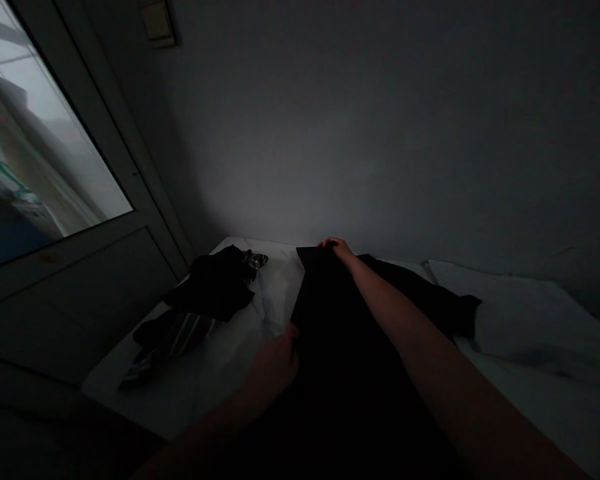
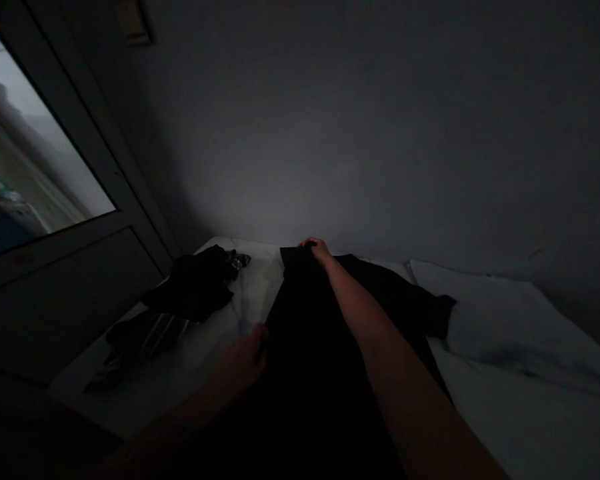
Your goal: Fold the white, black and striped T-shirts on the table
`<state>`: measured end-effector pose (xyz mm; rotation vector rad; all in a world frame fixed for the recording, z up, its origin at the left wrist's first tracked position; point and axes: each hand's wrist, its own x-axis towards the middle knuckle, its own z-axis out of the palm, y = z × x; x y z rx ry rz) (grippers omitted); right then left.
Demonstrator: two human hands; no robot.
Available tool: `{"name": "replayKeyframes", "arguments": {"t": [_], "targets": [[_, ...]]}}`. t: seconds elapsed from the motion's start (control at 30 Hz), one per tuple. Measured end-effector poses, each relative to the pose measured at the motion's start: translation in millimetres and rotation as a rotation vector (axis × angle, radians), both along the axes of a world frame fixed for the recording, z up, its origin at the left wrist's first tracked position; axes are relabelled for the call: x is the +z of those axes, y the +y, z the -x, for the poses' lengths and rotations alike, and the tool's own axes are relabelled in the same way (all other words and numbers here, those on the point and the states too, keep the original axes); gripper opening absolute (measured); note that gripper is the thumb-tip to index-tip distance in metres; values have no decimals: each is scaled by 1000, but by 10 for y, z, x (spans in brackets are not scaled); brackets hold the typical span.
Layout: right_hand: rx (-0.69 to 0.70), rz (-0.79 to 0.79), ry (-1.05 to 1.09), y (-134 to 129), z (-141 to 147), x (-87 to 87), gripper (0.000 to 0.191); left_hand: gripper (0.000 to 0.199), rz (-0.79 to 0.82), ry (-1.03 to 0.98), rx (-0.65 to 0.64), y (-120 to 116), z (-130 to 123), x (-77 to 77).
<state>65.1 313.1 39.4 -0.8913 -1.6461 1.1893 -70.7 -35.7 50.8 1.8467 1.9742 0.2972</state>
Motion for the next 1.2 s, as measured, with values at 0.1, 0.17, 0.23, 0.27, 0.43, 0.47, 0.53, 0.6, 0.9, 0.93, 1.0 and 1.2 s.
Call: {"name": "replayKeyframes", "arguments": {"t": [0.1,0.17,0.23,0.27,0.43,0.47,0.53,0.6,0.9,0.93,1.0,1.2], "targets": [[-45,58,29,-30,-311,-27,5,32,-29,-70,-36,41,-223,30],[-85,91,42,-69,-480,-81,8,33,-43,-111,-59,76,-364,15],[-127,122,52,-111,-615,-149,14,33,-43,-143,-73,109,-485,-27],[-147,138,56,-128,-671,-183,16,34,-42,-160,-74,124,-536,-55],[-227,193,69,-166,-855,-318,22,34,-67,-276,-43,190,-716,-220],[-240,200,71,-164,-877,-339,23,34,-66,-296,-36,201,-744,-246],[-266,209,76,-158,-911,-377,24,33,-61,-327,-20,222,-799,-284],[-287,211,80,-150,-932,-408,23,32,-58,-348,-4,239,-854,-302],[-347,237,65,-174,-970,-506,27,32,35,-332,-19,308,-1028,-335],[-357,237,56,-180,-975,-528,28,32,39,-329,-27,308,-1033,-336],[-382,235,38,-188,-986,-579,30,33,55,-310,-50,304,-1027,-324],[-473,166,-19,-171,-1034,-710,32,32,226,-215,-221,525,-862,-189]]}}
